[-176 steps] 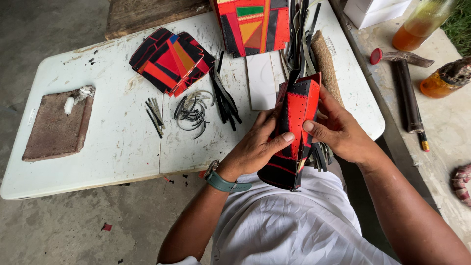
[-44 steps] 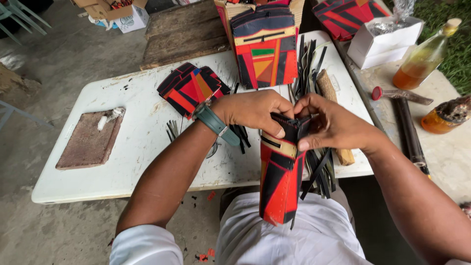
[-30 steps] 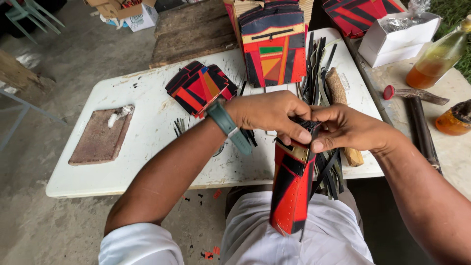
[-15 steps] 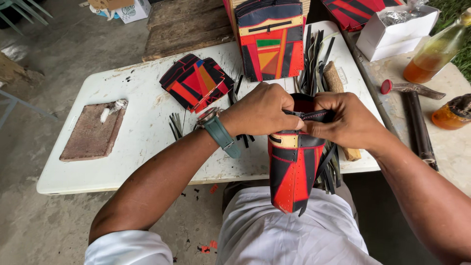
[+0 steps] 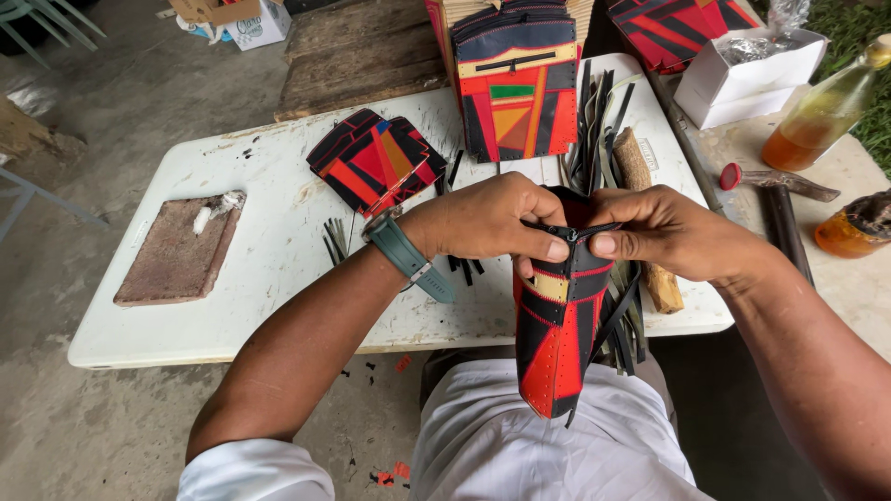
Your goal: The person picks up a colorful patchwork leather bag from the table, turns it inside out, and works the zipper and seams by hand. They then handle the bag's straps and edges, place it on the table, and reach for small metal rings and straps beside it.
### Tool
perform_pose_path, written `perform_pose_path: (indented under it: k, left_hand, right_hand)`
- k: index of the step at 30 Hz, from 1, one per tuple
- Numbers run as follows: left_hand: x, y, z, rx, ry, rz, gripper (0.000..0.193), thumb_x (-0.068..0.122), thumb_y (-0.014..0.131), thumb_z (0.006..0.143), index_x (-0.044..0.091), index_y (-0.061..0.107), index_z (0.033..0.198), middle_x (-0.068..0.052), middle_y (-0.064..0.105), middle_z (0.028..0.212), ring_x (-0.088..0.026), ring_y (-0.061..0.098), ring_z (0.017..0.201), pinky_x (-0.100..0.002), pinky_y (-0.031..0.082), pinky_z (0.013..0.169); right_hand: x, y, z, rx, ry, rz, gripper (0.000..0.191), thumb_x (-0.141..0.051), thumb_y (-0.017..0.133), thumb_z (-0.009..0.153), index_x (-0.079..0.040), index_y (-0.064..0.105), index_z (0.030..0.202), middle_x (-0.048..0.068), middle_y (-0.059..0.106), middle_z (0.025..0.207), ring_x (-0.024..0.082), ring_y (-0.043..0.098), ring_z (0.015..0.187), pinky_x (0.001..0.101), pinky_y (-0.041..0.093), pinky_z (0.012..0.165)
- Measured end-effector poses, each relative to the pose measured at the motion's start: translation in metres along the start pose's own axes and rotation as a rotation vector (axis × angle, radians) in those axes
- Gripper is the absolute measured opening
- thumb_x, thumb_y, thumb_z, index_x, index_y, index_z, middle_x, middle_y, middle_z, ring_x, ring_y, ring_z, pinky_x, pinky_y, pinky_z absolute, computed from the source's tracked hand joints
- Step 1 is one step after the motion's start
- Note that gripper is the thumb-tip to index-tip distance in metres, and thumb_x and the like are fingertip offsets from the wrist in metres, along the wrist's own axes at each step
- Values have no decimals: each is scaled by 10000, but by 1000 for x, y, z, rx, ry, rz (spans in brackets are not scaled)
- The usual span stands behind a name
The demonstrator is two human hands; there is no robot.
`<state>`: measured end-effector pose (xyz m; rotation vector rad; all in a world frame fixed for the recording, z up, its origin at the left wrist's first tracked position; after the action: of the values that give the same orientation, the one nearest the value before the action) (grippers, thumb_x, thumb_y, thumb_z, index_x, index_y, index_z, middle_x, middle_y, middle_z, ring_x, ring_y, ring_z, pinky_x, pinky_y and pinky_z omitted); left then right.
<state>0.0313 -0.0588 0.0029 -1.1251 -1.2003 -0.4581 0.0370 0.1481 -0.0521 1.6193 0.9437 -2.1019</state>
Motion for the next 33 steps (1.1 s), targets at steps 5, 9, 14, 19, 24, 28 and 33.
perform_pose_path:
  k: [5,9,14,19,24,28,33]
  left_hand:
    - [-4,2,2,212,-130,168,224,206,730,781,-8,671,749,-35,687,661,-98,721,559,-278,582,502]
    - [6,7,5,388,-115,614,365,219,827,797,-93,652,727,-144,638,647,-177,643,575,-343,506,565]
    - [8,4,1,144,-103,-43,316,296,772,754,53,681,936,6,724,779,-105,688,640,-296,569,601]
    - [6,0,7,248,-2,365,333,197,830,646,-19,719,875,-62,712,711,-109,689,647,-279,544,590]
    - [-9,-8,12,303,-116,238,280,115,774,613,-42,723,839,-63,704,663,-93,687,564,-268,546,490]
    - [-26,-16,16,386,-166,132,245,81,766,610,-60,718,804,-63,693,650,-101,677,542,-266,544,456]
    - [-50,-14,22,496,-154,-71,226,-28,743,635,-99,718,848,-92,694,669,-118,658,534,-279,517,444]
  right_hand:
    - [-12,8,-2,68,27,-59,232,-214,672,940,-24,769,1032,34,671,995,139,642,974,312,502,886]
    - [-20,19,-8,242,30,-279,216,-219,681,951,-28,729,1040,37,666,950,145,631,915,321,510,842]
    - [-10,-3,2,271,122,-232,187,-198,719,920,-31,744,1000,38,697,901,126,616,859,311,530,779]
    - [-8,-10,13,171,46,-220,149,-140,725,944,-11,731,1018,36,616,961,125,602,868,298,513,741]
    - [-22,-3,11,121,62,-159,522,-50,797,725,-45,580,1200,21,625,953,105,624,828,294,543,722]
    - [-30,11,16,286,88,-466,635,-70,847,652,-51,579,1228,71,564,990,182,607,767,334,526,684]
    - [-45,40,34,522,-52,-664,544,-116,904,662,15,599,1093,129,605,1021,232,630,924,341,519,818]
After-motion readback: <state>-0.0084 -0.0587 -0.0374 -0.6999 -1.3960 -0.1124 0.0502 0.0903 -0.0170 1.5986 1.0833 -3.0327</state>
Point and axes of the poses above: each hand's wrist, its own z-axis towards the middle knuckle, its own y-axis out of the palm, x = y × z, the point moved 4 cm from there along z, towards the middle knuckle
